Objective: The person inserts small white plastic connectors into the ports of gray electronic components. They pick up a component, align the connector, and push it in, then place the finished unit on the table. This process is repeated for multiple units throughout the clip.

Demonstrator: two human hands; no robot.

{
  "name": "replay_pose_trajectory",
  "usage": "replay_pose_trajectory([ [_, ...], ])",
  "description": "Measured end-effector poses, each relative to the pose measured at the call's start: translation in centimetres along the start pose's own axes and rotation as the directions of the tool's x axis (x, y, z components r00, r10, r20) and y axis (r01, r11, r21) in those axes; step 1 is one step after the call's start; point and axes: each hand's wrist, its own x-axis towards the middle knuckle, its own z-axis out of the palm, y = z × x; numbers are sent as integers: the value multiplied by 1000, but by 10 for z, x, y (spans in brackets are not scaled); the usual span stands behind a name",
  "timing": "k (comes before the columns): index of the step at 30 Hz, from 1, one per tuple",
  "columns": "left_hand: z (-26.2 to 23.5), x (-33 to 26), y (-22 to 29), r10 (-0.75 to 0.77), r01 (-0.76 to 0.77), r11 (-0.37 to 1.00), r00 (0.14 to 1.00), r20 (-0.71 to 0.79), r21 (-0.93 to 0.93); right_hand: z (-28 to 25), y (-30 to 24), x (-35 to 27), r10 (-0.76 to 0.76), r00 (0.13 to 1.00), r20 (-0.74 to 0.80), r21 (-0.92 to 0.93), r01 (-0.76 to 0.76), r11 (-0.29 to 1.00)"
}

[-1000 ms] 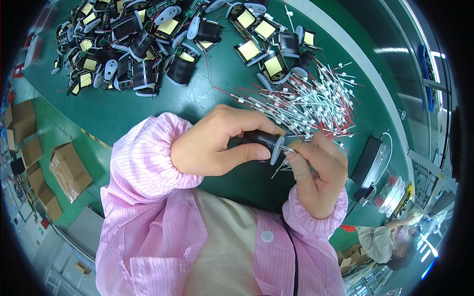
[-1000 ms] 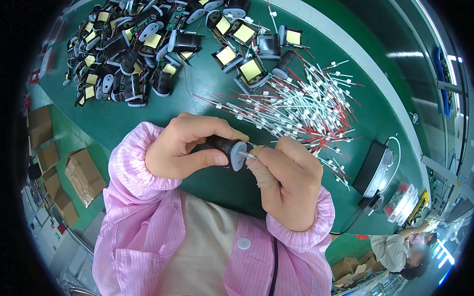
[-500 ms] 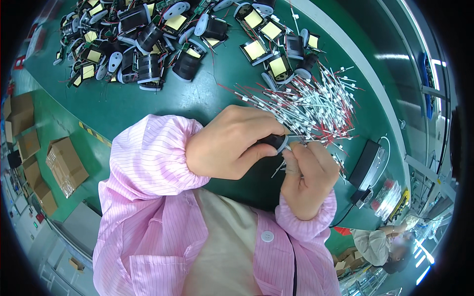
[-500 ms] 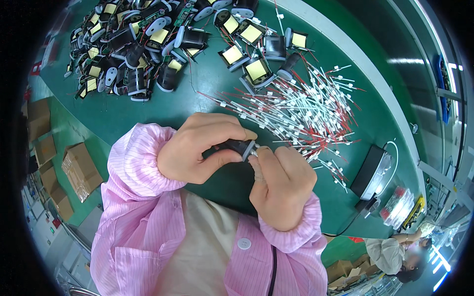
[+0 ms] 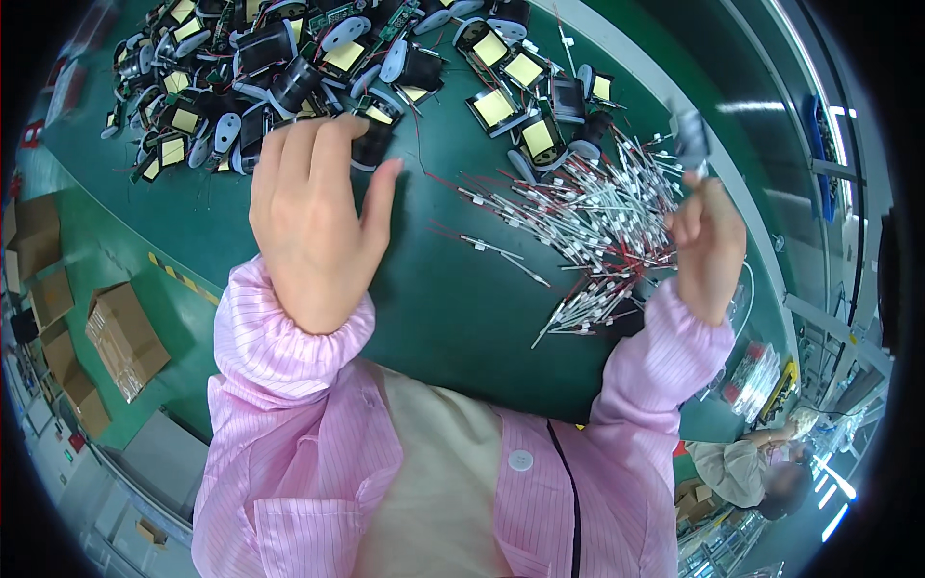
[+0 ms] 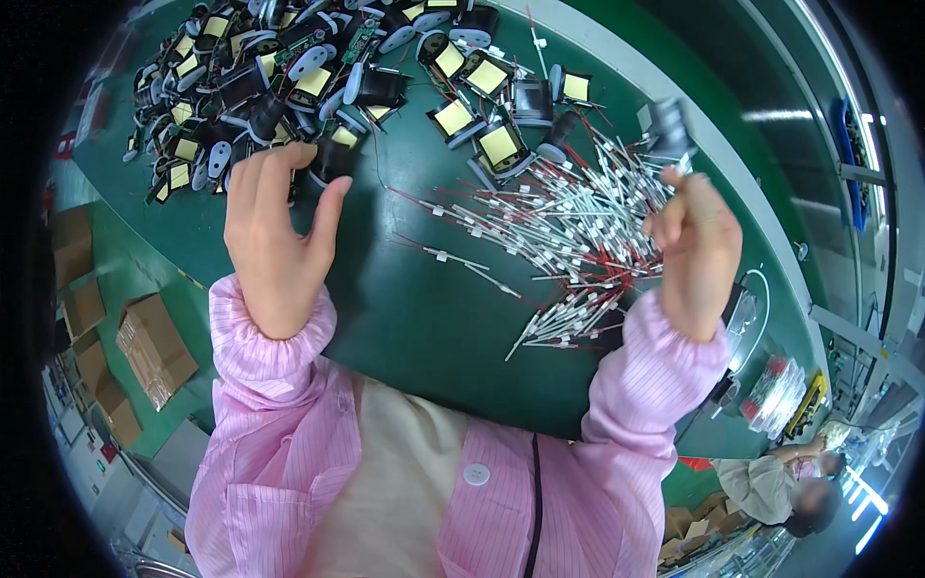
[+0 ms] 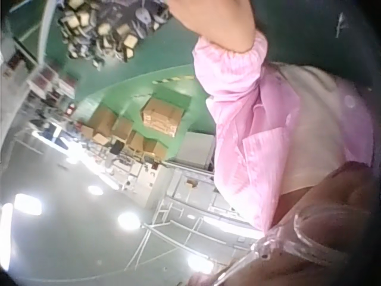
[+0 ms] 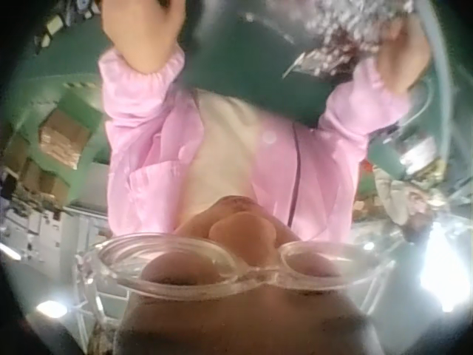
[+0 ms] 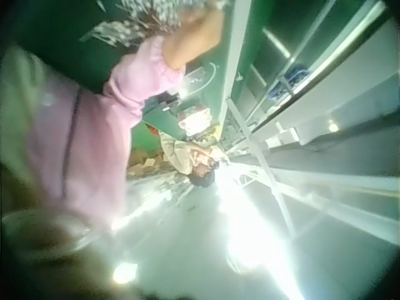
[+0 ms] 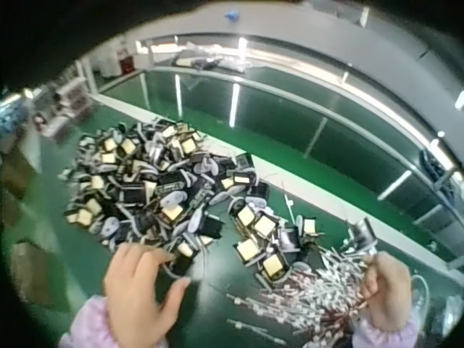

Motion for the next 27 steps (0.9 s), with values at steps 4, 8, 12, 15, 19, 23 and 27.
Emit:
replay_pose_trajectory([
  [4, 6, -5, 3, -31, 11, 979, 995, 97, 204, 14, -9, 7, -24, 999, -42, 202, 32, 979],
  [8, 20, -6, -4, -22, 8, 963, 998, 50, 270, 35, -3, -23, -152, 984, 91, -401, 176, 899],
  [12, 22, -10, -12, -15, 11, 975, 1000, 14, 223, 89, 33, -59, -231, 810, 539, -653, 575, 492],
  [15, 20, -10, -13, 57, -50, 994, 996, -70, 97, 121, 47, -64, -197, 792, 577, -747, 610, 265],
  [19, 4, -4, 1, -26, 14, 985, 997, -67, -170, 119, 69, -57, -235, 769, 595, -750, 636, 182],
  [23, 8, -2, 7, -189, 43, 809, 963, -191, -586, 112, 45, -60, -353, 789, 503, -688, 613, 389],
  [27, -13, 8, 12, 1, -28, 604, 999, -35, -797, 98, 19, -70, -390, 861, 326, -564, 508, 651],
])
